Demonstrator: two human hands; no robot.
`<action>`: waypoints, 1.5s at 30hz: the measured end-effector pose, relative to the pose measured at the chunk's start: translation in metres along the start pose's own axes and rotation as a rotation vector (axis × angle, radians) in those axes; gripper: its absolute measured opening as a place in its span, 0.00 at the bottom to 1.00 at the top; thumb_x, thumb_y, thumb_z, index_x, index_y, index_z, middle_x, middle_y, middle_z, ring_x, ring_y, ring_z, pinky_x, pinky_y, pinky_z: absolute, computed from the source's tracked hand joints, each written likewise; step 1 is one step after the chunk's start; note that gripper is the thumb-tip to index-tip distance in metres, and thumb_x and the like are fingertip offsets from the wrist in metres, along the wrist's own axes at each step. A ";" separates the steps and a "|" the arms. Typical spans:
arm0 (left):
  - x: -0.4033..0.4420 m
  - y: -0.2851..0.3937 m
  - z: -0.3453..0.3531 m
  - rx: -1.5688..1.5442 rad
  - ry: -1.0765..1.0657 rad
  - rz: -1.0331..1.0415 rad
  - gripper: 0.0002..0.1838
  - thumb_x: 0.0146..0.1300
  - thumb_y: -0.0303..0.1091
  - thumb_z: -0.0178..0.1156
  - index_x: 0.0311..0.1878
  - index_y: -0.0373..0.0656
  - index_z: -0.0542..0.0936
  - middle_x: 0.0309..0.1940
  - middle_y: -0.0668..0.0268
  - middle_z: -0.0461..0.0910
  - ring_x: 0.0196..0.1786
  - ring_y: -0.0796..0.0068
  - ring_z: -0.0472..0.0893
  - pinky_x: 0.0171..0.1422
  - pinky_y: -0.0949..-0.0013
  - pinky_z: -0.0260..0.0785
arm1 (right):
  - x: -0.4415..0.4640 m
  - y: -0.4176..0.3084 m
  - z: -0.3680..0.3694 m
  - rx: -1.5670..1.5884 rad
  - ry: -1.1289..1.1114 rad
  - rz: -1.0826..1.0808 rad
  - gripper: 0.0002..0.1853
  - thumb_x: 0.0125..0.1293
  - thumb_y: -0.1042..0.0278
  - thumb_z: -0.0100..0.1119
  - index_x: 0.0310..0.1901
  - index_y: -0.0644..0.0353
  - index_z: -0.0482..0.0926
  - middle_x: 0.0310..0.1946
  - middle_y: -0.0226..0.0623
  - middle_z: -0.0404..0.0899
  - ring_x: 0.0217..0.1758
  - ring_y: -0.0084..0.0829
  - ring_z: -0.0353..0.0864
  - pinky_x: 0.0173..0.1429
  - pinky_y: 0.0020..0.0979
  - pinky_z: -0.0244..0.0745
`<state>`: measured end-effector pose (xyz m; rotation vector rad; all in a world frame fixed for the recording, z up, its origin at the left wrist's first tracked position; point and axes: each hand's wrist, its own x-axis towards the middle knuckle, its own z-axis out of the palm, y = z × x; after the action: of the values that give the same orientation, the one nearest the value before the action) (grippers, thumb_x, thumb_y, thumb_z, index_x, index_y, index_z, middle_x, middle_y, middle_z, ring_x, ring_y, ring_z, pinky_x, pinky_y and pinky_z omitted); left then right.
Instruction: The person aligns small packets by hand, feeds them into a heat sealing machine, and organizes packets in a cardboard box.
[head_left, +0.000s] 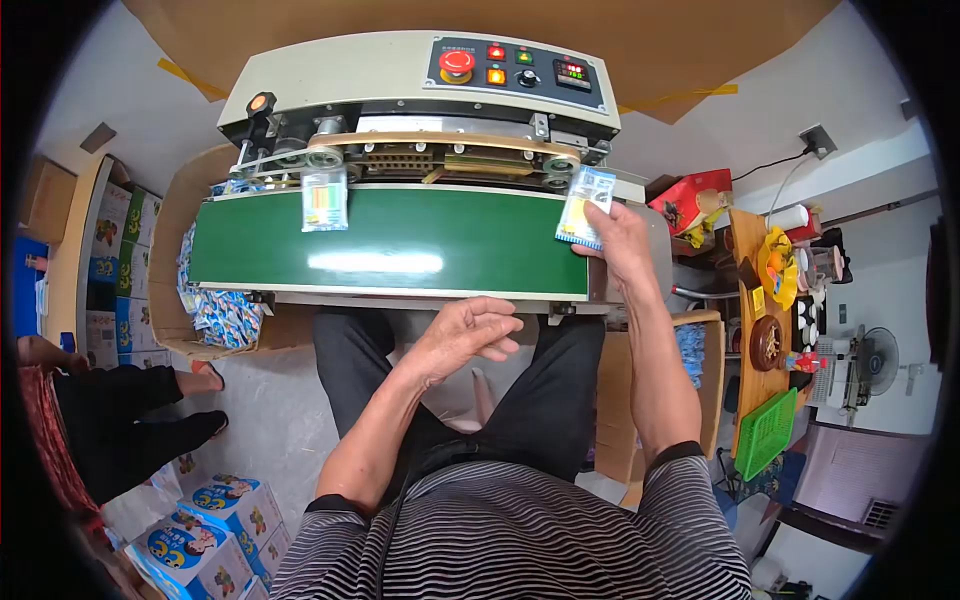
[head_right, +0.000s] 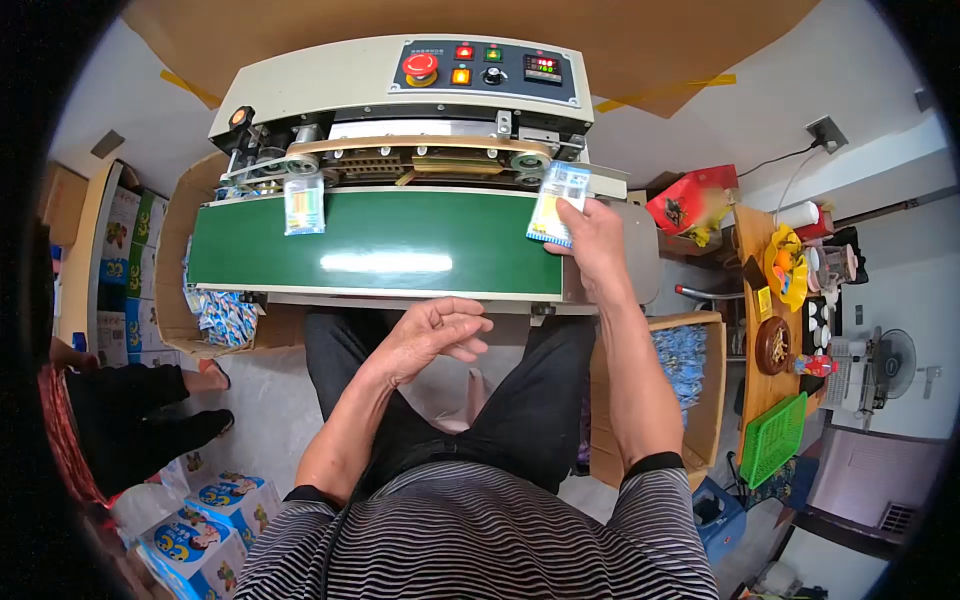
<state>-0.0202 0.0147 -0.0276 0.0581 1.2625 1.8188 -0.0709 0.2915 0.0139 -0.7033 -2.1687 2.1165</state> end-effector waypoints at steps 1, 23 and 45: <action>-0.001 -0.005 -0.002 -0.006 0.003 -0.011 0.27 0.74 0.38 0.65 0.67 0.30 0.73 0.55 0.52 0.84 0.47 0.69 0.88 0.50 0.69 0.84 | 0.003 0.001 0.006 -0.009 -0.027 0.011 0.16 0.78 0.62 0.59 0.56 0.66 0.82 0.44 0.37 0.88 0.41 0.26 0.89 0.36 0.25 0.88; -0.022 -0.123 0.007 0.157 0.150 -0.310 0.19 0.75 0.39 0.64 0.60 0.37 0.79 0.50 0.58 0.86 0.43 0.69 0.87 0.46 0.67 0.84 | -0.272 0.260 -0.205 -0.407 0.817 -0.112 0.13 0.75 0.71 0.60 0.58 0.64 0.78 0.38 0.33 0.84 0.42 0.24 0.84 0.48 0.28 0.79; -0.017 -0.139 0.033 0.243 0.337 -0.316 0.18 0.71 0.42 0.69 0.55 0.40 0.82 0.49 0.58 0.87 0.44 0.65 0.88 0.47 0.61 0.85 | -0.225 0.333 -0.419 -1.772 0.362 0.031 0.22 0.67 0.71 0.54 0.63 0.53 0.74 0.75 0.42 0.64 0.72 0.42 0.68 0.62 0.41 0.72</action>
<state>0.0946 0.0382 -0.1113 -0.3094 1.6227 1.4351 0.3669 0.6010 -0.2088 -0.8781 -3.1103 -0.4969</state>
